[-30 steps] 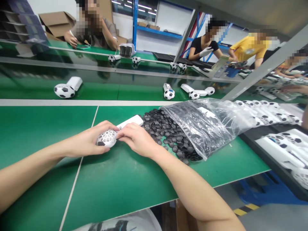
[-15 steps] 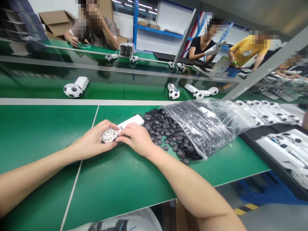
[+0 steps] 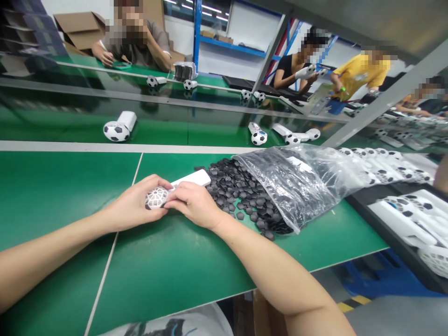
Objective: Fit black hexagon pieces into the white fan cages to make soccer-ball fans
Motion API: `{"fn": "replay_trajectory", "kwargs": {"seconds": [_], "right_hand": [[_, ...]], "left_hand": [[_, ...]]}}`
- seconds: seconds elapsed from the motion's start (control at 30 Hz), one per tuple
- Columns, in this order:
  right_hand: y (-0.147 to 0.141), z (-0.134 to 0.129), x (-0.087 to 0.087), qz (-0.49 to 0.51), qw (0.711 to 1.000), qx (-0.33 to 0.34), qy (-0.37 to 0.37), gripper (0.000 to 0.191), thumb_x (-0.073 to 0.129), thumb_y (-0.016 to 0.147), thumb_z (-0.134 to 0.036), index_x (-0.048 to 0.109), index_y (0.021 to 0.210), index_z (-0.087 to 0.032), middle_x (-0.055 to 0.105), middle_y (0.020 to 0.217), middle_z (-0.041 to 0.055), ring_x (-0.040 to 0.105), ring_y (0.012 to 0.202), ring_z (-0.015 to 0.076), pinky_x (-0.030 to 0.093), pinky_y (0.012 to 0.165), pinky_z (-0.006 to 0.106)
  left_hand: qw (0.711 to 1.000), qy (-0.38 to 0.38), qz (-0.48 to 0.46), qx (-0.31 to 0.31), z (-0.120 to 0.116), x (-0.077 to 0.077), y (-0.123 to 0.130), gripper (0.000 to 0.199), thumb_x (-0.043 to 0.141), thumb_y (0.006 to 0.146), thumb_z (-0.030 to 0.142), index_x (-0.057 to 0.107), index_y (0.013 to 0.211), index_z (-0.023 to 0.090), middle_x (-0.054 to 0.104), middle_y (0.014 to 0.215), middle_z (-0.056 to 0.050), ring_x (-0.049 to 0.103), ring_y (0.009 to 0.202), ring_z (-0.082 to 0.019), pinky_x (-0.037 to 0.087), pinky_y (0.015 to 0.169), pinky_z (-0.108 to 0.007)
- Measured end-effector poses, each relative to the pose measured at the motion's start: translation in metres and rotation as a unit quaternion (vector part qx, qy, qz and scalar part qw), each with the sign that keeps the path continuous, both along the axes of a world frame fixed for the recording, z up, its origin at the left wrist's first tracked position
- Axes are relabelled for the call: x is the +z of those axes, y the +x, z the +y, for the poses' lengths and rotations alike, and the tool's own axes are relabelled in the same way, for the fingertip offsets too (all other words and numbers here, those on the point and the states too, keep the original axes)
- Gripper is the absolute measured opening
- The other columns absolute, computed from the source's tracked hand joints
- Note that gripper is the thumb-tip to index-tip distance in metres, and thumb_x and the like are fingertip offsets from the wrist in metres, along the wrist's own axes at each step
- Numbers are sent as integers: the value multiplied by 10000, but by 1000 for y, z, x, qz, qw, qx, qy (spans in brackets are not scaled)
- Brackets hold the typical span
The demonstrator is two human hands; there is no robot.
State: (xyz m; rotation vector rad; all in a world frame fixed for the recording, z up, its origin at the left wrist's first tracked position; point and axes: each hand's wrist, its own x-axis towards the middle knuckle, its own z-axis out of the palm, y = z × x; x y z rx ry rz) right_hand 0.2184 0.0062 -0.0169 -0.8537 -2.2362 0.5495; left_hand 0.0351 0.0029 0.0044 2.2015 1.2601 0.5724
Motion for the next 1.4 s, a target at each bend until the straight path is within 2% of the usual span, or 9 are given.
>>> {"fn": "replay_trajectory", "kwargs": {"seconds": [0.37, 0.5, 0.6, 0.73, 0.83, 0.97, 1.13, 1.27, 1.4], "right_hand": [[-1, 9, -3, 34, 995, -69, -65, 231, 669, 725, -382, 585, 658, -178, 574, 678, -22, 508, 635, 98, 398, 598, 218], [0, 9, 3, 68, 993, -51, -79, 201, 680, 715, -357, 593, 674, -180, 585, 689, -18, 512, 635, 102, 409, 604, 225], [9, 10, 12, 128, 983, -118, -54, 138, 630, 763, -315, 599, 726, -186, 565, 715, -11, 504, 636, 104, 415, 604, 230], [27, 12, 21, 168, 960, -225, 13, 105, 546, 826, -271, 582, 776, -186, 551, 765, 3, 501, 673, 116, 415, 632, 246], [33, 14, 22, 169, 958, -230, 24, 112, 509, 850, -260, 576, 795, -189, 549, 770, 13, 511, 684, 127, 422, 622, 253], [28, 13, 16, 121, 974, -185, 41, 50, 533, 835, -232, 576, 828, -206, 565, 814, 25, 540, 782, 156, 457, 708, 285], [22, 6, 7, 34, 986, -147, 69, 137, 557, 815, -202, 568, 950, -219, 570, 941, 55, 526, 915, 191, 468, 813, 330], [24, 7, 3, -14, 985, -146, 91, 194, 558, 814, -200, 554, 1007, -211, 565, 988, 67, 517, 943, 207, 470, 826, 356], [27, 13, 0, -41, 978, -179, 96, 208, 560, 813, -188, 548, 1022, -191, 554, 1010, 72, 502, 954, 204, 459, 840, 362]], "left_hand": [[999, 32, 5, 4, -2, -2, 2, 263, 529, 663, 252, 503, 921, 214, 522, 937, -11, 507, 881, -215, 411, 742, -326], [998, -20, 15, -53, 1, 2, -2, 335, 571, 647, 290, 506, 969, 229, 496, 991, -17, 508, 902, -219, 429, 757, -331], [991, -80, 12, -103, -2, 9, -6, 481, 576, 615, 225, 481, 1086, 257, 447, 1115, -36, 526, 901, -211, 454, 697, -298], [992, -106, 2, -63, 1, 23, -13, 472, 562, 606, 184, 487, 1064, 271, 478, 1073, -15, 551, 781, -170, 458, 617, -264], [996, -87, -6, -13, 30, 34, -10, 512, 604, 616, 246, 458, 1106, 263, 523, 984, -4, 557, 715, -162, 464, 595, -267], [996, 74, 1, 44, 105, 38, 13, 547, 636, 587, 264, 480, 1106, 189, 485, 1099, -62, 525, 1001, -235, 433, 863, -340], [989, 104, -10, 105, 183, 10, 40, 618, 615, 650, 259, 388, 1208, 121, 375, 1281, -180, 370, 1217, -318, 304, 999, -449], [984, 95, -38, 149, 194, -17, 47, 680, 619, 682, 285, 325, 1278, 138, 188, 1408, -241, 269, 1268, -409, 252, 982, -568], [982, 84, -82, 148, 152, -4, 53, 586, 584, 722, 290, 389, 1241, 97, 332, 1351, -234, 322, 1254, -368, 305, 989, -512]]}}
